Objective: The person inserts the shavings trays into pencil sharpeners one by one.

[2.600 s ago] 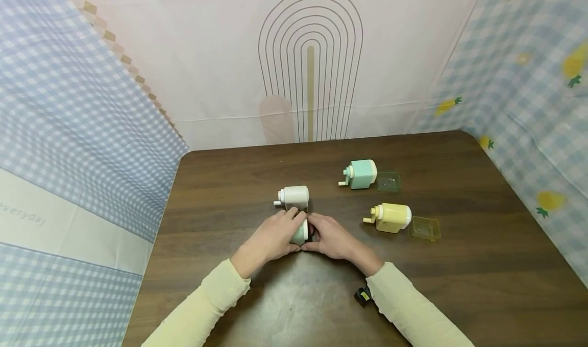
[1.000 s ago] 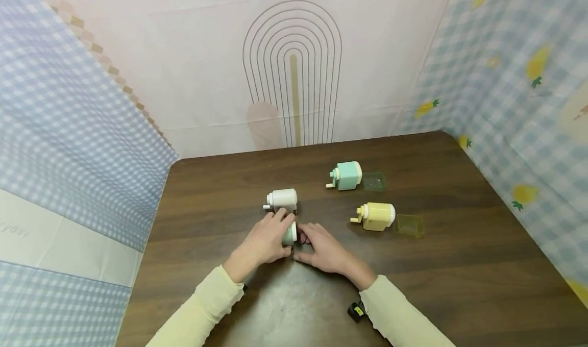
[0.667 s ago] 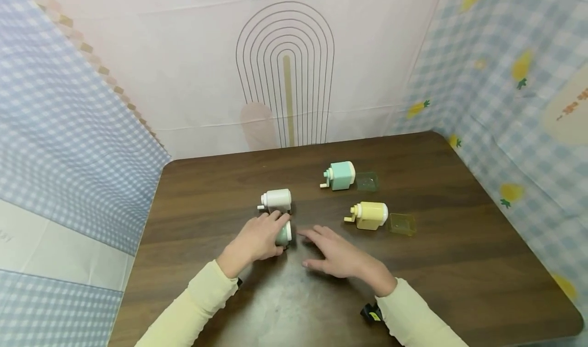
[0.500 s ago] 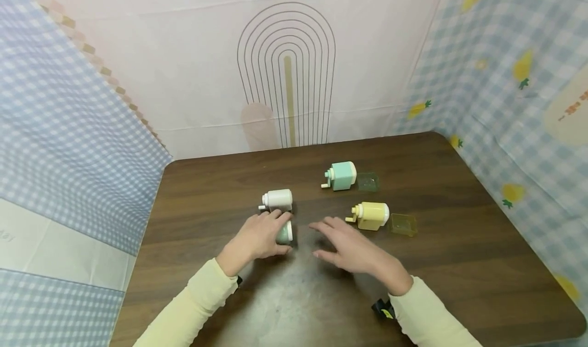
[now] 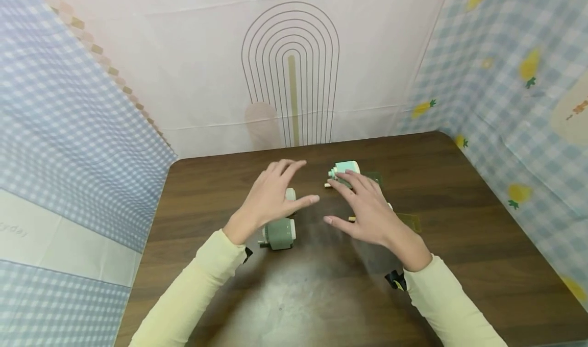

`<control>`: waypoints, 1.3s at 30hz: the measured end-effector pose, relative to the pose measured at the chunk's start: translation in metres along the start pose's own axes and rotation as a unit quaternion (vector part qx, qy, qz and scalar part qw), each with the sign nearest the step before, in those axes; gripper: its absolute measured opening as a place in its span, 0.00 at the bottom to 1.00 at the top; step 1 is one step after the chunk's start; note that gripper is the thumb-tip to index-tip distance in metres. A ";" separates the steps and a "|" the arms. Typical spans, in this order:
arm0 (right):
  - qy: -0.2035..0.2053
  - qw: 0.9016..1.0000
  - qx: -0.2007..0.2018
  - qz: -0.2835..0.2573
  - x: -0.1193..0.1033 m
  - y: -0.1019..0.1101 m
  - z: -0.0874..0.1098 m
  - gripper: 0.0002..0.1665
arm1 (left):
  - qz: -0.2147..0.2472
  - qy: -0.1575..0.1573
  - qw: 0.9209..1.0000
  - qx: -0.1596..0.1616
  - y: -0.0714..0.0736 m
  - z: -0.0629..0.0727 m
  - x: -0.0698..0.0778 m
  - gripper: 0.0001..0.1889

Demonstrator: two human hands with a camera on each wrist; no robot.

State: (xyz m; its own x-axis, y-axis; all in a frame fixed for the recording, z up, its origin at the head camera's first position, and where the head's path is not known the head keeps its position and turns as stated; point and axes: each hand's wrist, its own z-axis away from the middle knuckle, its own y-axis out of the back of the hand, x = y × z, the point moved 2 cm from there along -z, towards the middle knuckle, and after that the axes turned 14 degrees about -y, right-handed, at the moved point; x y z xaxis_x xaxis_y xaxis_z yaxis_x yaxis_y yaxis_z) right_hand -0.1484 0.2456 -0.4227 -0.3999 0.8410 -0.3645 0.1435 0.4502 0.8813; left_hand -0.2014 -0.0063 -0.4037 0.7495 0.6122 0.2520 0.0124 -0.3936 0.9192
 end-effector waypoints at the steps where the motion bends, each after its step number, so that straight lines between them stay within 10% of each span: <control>1: 0.001 1.000 0.006 -0.001 0.001 0.000 -0.002 0.52 | 0.000 0.005 1.000 0.006 0.000 -0.003 -0.002 0.52; 8: -0.017 1.000 0.009 0.010 0.011 -0.001 -0.018 0.57 | -0.042 0.014 0.998 -0.046 -0.005 -0.023 -0.011 0.55; 20: -0.094 0.989 -0.113 0.015 0.042 0.013 -0.026 0.57 | 0.013 0.022 0.983 -0.182 -0.015 -0.068 -0.010 0.57; 28: -0.138 0.977 -0.147 -0.069 0.071 0.020 -0.049 0.49 | 0.029 0.024 0.976 -0.216 -0.028 -0.108 0.002 0.55; 39: -0.194 0.955 -0.219 -0.036 0.138 0.003 -0.064 0.41 | 0.045 0.069 0.974 -0.209 -0.086 -0.138 0.021 0.48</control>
State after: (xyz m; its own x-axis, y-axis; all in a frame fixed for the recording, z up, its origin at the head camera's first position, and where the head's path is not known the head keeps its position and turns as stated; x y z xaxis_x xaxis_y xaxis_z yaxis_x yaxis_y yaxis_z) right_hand -0.2608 0.3437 -0.4515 -0.0157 0.8986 -0.4385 -0.2993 0.4142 0.8596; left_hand -0.2783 0.1347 -0.4360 0.6393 0.6854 0.3485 -0.3417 -0.1527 0.9273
